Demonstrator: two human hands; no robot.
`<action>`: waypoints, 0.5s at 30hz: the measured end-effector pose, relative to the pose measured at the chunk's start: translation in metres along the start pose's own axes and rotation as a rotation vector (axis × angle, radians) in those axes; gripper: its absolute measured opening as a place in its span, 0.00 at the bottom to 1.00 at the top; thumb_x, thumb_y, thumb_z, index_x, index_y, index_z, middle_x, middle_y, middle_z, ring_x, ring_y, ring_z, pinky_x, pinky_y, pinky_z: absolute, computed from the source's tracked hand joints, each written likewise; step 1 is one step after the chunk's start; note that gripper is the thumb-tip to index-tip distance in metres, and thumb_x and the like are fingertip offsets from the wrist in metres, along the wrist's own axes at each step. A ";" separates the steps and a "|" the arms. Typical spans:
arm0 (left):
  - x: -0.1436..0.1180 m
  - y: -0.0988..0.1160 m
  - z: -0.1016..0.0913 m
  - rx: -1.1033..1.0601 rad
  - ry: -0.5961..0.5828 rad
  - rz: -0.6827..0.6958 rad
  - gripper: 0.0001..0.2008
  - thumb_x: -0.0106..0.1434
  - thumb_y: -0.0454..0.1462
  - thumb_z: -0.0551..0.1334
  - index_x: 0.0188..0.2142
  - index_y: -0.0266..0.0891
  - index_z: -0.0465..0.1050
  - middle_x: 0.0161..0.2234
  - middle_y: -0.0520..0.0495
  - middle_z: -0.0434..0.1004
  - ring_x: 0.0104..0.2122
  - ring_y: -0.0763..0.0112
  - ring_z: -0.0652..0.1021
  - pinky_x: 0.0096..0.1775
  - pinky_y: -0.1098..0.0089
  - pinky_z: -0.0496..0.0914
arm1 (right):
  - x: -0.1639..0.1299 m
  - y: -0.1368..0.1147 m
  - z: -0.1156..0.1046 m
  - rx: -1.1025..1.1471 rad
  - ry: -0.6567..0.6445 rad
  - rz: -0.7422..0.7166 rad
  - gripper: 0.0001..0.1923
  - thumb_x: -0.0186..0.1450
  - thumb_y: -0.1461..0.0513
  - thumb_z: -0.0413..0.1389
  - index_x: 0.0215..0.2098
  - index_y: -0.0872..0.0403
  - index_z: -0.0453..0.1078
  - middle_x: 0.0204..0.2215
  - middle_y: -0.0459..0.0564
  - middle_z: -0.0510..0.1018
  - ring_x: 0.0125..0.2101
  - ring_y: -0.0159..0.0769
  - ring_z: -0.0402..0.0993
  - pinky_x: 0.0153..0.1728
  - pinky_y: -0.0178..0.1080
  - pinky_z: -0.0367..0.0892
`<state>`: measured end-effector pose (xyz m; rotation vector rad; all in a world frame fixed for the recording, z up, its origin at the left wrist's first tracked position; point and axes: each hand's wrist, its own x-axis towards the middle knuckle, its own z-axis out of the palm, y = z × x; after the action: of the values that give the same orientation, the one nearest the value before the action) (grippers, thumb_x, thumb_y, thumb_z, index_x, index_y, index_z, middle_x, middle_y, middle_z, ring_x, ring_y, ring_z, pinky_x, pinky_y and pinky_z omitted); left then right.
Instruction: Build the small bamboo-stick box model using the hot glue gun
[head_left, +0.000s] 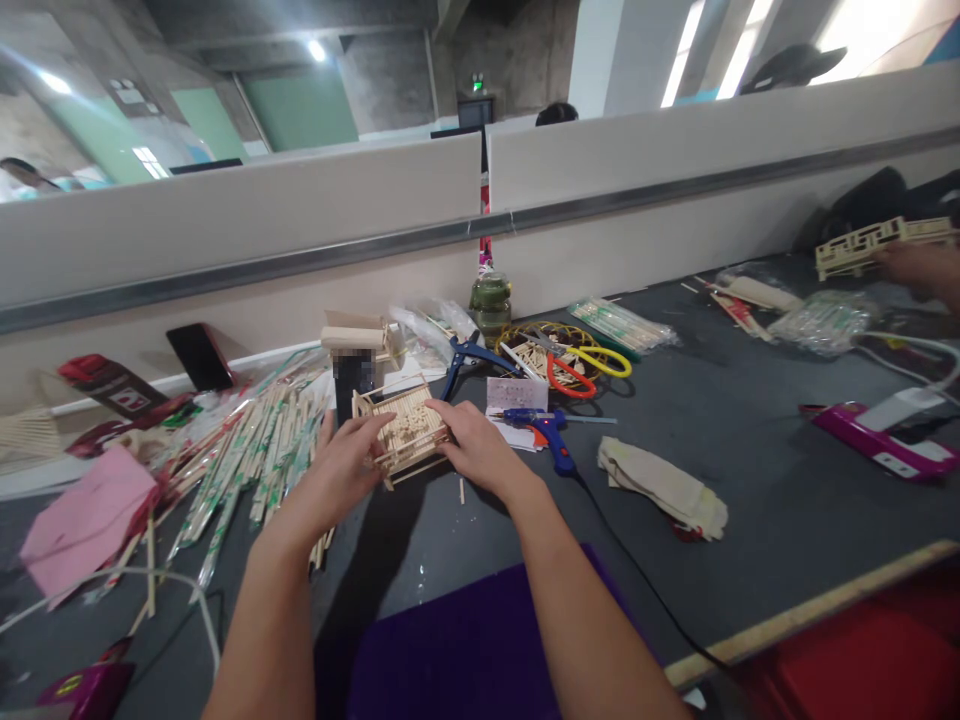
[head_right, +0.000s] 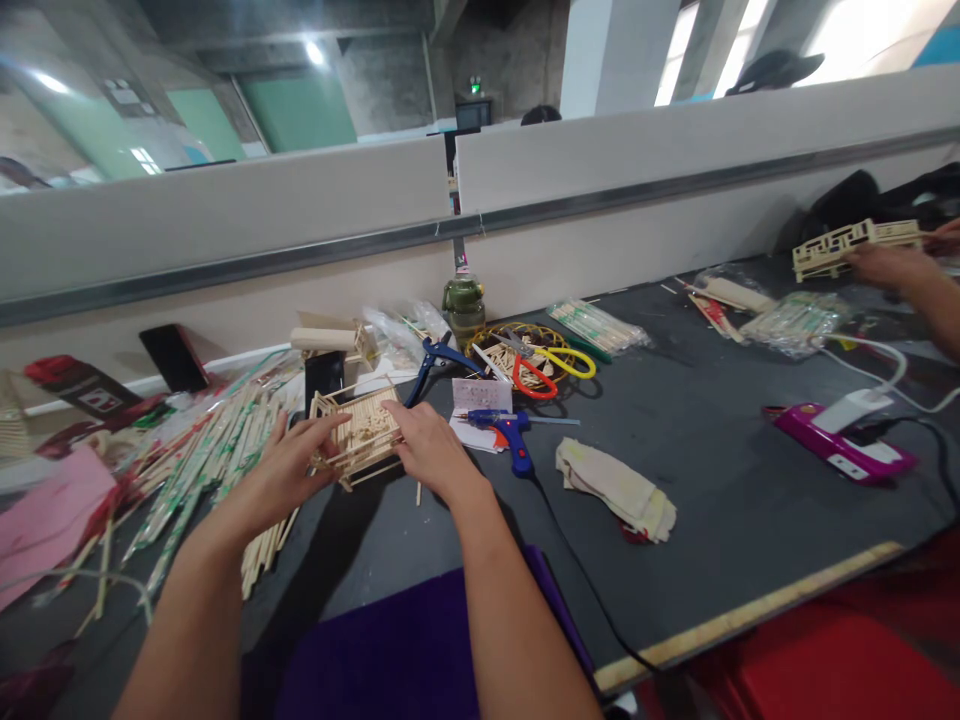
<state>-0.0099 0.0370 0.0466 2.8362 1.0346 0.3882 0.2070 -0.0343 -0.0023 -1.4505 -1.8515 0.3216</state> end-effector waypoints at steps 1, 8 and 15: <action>0.000 0.000 0.000 0.000 0.001 -0.002 0.29 0.54 0.31 0.59 0.57 0.44 0.62 0.37 0.49 0.77 0.47 0.58 0.75 0.62 0.41 0.42 | 0.000 0.000 0.000 0.002 0.000 -0.002 0.34 0.62 0.71 0.54 0.64 0.51 0.52 0.45 0.52 0.73 0.48 0.40 0.63 0.50 0.41 0.60; 0.002 0.002 0.000 -0.014 -0.033 -0.032 0.29 0.54 0.30 0.58 0.57 0.44 0.62 0.37 0.48 0.76 0.47 0.57 0.75 0.62 0.40 0.41 | 0.000 0.001 0.001 0.003 0.010 -0.010 0.34 0.62 0.71 0.54 0.65 0.52 0.52 0.45 0.52 0.72 0.48 0.40 0.63 0.50 0.41 0.61; 0.002 0.004 -0.002 -0.003 -0.072 -0.060 0.29 0.55 0.30 0.58 0.57 0.43 0.61 0.39 0.47 0.76 0.49 0.57 0.74 0.62 0.41 0.39 | 0.000 0.001 0.001 -0.009 0.008 -0.009 0.33 0.62 0.71 0.54 0.64 0.53 0.53 0.47 0.53 0.72 0.48 0.40 0.62 0.50 0.41 0.61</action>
<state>-0.0064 0.0354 0.0495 2.7865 1.1017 0.2799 0.2073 -0.0338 -0.0035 -1.4469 -1.8551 0.3026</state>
